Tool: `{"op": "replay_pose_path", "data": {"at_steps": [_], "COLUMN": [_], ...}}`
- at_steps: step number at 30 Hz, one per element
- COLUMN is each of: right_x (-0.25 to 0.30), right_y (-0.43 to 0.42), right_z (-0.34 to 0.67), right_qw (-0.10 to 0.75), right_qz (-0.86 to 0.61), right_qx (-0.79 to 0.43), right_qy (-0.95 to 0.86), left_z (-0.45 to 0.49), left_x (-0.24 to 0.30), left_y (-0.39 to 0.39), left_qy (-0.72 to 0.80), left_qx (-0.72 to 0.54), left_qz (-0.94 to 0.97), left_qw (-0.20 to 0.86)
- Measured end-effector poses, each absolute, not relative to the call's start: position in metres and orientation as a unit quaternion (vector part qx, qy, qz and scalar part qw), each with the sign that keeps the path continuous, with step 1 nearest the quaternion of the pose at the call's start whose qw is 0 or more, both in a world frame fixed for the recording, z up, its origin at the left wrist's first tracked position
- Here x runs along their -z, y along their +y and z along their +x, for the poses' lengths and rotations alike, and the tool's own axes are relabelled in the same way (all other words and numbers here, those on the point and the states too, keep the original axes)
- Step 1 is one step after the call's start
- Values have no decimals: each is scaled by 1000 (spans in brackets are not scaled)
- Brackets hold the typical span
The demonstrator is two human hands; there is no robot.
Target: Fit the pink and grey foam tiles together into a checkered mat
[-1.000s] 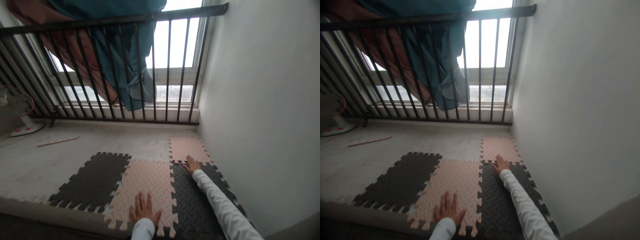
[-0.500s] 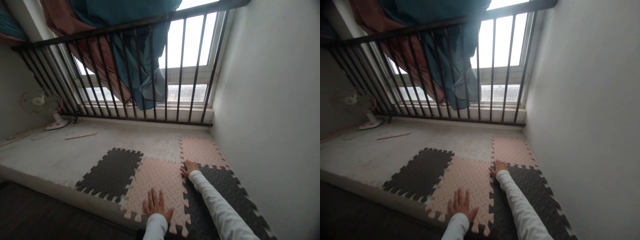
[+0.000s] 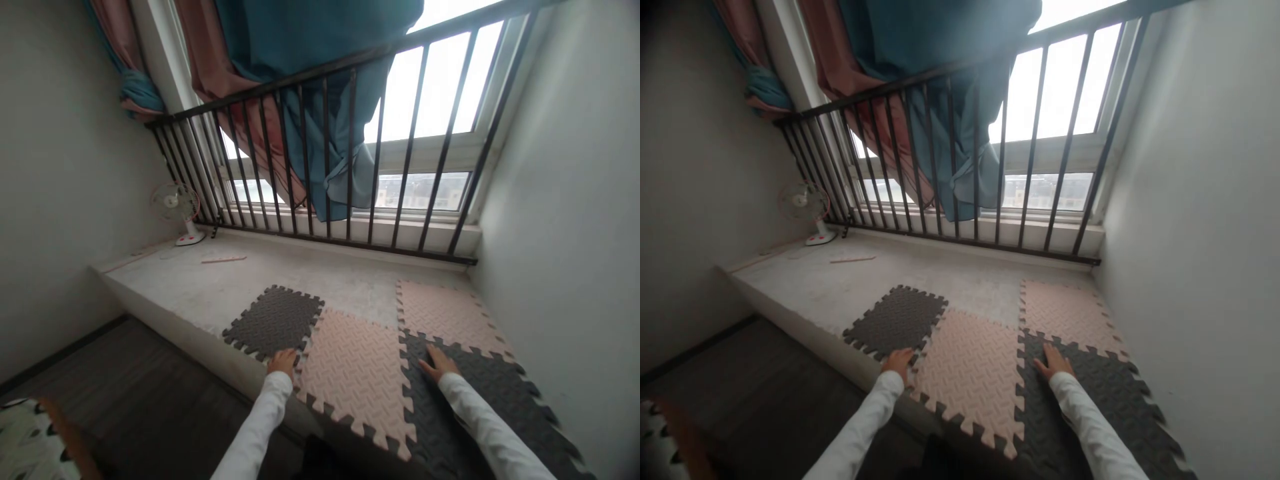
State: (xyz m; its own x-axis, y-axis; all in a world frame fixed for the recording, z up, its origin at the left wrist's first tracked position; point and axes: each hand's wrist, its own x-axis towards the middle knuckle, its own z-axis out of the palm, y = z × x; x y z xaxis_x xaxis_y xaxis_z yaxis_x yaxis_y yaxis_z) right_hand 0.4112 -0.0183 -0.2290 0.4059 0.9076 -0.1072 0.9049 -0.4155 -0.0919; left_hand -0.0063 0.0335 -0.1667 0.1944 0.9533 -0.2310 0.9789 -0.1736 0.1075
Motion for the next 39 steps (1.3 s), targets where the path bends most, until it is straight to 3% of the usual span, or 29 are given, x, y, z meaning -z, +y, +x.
{"op": "replay_pose_path", "data": {"at_steps": [10,14,17,20,26,32,39], "right_x": [207,207,214,228,247,233,229], "right_y": [-77,-67,-53,-41,-35,-38,-42], "right_z": [441,456,469,481,489,477,475], "right_qw": [-71,-57,-14,17,1,-34,-25], "right_qz": [-889,-912,-923,-914,-913,-917,-910], "right_qx": [-79,-54,-10,12,35,30,33], "right_qy": [-445,-403,-385,-406,-407,-396,-412], "left_z": [-2,-2,13,51,186,291,314], "left_x": [166,162,150,138,146,180,201], "left_y": [57,71,88,110,137,122,109], "left_qy": [585,577,581,577,469,420,374], "left_qx": [142,153,94,-10,-138,-103,-68], "left_qz": [797,802,808,817,866,883,906], "left_qw": [55,6,-4,16,105,179,184]}}
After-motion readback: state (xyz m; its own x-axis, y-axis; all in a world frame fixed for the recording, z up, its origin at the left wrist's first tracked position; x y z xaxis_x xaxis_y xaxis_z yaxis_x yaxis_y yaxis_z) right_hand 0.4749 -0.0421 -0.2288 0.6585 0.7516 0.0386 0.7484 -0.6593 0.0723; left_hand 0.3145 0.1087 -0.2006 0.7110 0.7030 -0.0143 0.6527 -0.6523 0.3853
